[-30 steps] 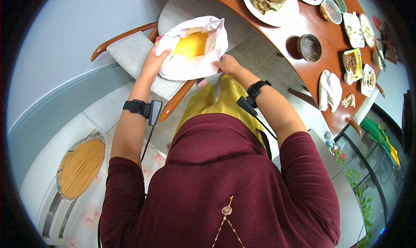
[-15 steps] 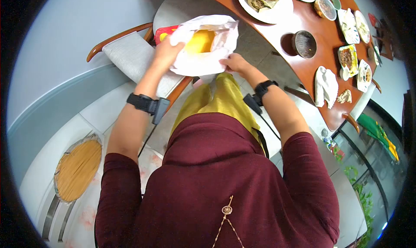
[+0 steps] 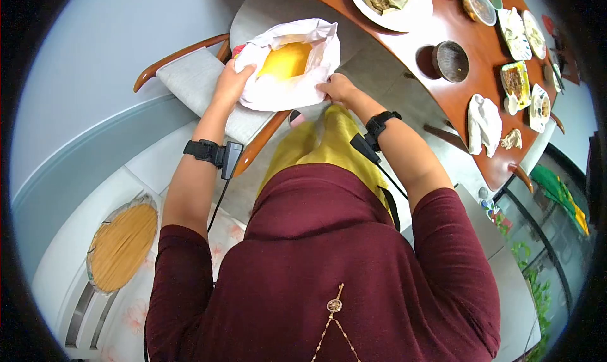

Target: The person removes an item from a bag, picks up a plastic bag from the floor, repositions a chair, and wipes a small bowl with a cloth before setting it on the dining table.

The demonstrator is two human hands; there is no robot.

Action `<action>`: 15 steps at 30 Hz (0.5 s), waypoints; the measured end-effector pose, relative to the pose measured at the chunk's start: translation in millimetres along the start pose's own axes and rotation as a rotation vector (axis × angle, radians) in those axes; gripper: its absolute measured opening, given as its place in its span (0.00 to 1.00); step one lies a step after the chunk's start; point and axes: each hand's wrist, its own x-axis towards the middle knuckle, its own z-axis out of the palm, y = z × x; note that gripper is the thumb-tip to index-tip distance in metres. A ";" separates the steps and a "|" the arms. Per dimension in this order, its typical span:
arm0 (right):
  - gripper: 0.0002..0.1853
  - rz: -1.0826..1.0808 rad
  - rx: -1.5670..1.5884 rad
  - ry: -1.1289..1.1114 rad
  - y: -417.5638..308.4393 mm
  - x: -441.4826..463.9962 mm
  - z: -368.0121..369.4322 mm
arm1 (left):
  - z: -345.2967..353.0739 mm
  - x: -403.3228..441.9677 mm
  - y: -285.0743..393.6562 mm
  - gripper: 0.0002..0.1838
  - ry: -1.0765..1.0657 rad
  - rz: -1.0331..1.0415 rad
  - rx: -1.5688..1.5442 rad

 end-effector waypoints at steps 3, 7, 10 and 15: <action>0.17 0.006 -0.085 0.010 -4.6 -4.1 -2.3 | -1.6 -2.9 1.8 0.25 -0.004 -0.027 -0.037; 0.18 0.009 -0.090 0.001 1.7 1.6 1.2 | -2.8 -2.9 -3.4 0.25 -0.017 -0.028 -0.072; 0.17 0.011 -0.098 0.002 4.4 3.1 1.4 | -0.4 0.3 -8.7 0.25 -0.008 0.002 -0.016; 0.15 0.026 -0.094 0.008 1.2 -2.1 1.5 | 0.6 0.0 -13.2 0.27 -0.016 -0.027 -0.017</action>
